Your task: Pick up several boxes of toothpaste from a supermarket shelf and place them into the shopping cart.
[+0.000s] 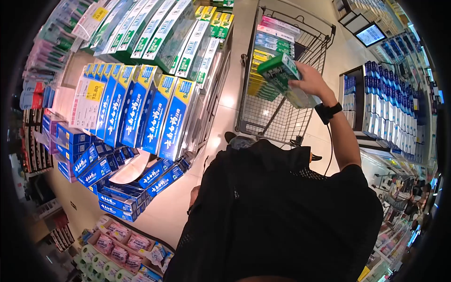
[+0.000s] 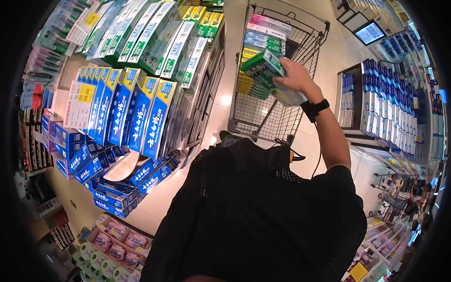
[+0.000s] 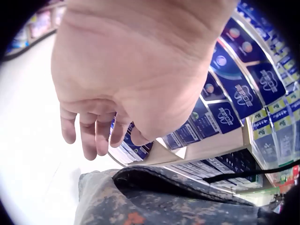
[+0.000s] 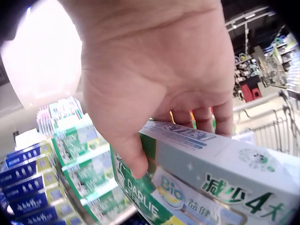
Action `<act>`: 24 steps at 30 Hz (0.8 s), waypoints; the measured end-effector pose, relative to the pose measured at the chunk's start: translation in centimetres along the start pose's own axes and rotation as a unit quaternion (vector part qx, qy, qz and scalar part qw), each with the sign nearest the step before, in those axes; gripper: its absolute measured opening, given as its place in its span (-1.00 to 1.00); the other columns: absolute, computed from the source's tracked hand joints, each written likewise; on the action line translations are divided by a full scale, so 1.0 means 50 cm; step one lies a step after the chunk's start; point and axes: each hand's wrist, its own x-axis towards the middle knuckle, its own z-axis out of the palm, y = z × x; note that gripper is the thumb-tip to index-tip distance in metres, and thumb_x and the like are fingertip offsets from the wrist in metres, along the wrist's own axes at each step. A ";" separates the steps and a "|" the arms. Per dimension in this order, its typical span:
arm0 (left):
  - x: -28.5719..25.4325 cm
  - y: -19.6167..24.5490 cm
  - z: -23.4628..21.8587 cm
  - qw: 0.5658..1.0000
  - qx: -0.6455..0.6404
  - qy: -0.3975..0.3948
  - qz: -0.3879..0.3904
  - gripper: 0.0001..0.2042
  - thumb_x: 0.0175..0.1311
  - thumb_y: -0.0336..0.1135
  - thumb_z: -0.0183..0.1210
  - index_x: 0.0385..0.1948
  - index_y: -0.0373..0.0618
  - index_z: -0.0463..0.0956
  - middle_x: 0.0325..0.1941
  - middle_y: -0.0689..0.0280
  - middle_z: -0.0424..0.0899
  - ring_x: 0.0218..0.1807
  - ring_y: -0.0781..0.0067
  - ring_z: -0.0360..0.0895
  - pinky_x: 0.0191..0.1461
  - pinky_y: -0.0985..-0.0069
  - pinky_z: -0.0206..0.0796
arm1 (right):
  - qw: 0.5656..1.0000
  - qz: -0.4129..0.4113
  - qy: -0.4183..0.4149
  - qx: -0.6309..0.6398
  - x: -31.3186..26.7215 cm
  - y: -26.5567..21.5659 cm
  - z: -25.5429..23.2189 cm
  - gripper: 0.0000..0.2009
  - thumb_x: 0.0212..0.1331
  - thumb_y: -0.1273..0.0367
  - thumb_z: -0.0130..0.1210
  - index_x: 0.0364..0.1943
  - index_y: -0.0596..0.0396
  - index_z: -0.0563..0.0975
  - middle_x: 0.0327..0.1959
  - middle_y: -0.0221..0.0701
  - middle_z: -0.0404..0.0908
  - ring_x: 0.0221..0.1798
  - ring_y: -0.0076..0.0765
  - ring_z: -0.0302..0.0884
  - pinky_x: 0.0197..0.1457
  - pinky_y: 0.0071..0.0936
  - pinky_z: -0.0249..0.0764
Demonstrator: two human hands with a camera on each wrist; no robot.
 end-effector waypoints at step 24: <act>-0.168 -0.047 0.014 0.889 -0.355 0.017 -0.290 -0.65 0.72 -0.18 0.09 0.24 -0.28 0.61 0.04 0.14 0.78 -0.05 0.43 0.72 0.05 0.44 0.58 | 0.963 0.072 -0.191 -0.177 0.224 0.265 0.809 -0.62 0.28 0.47 0.26 0.16 0.04 0.48 0.06 -0.20 0.68 0.22 0.09 0.66 0.21 -0.03 0.65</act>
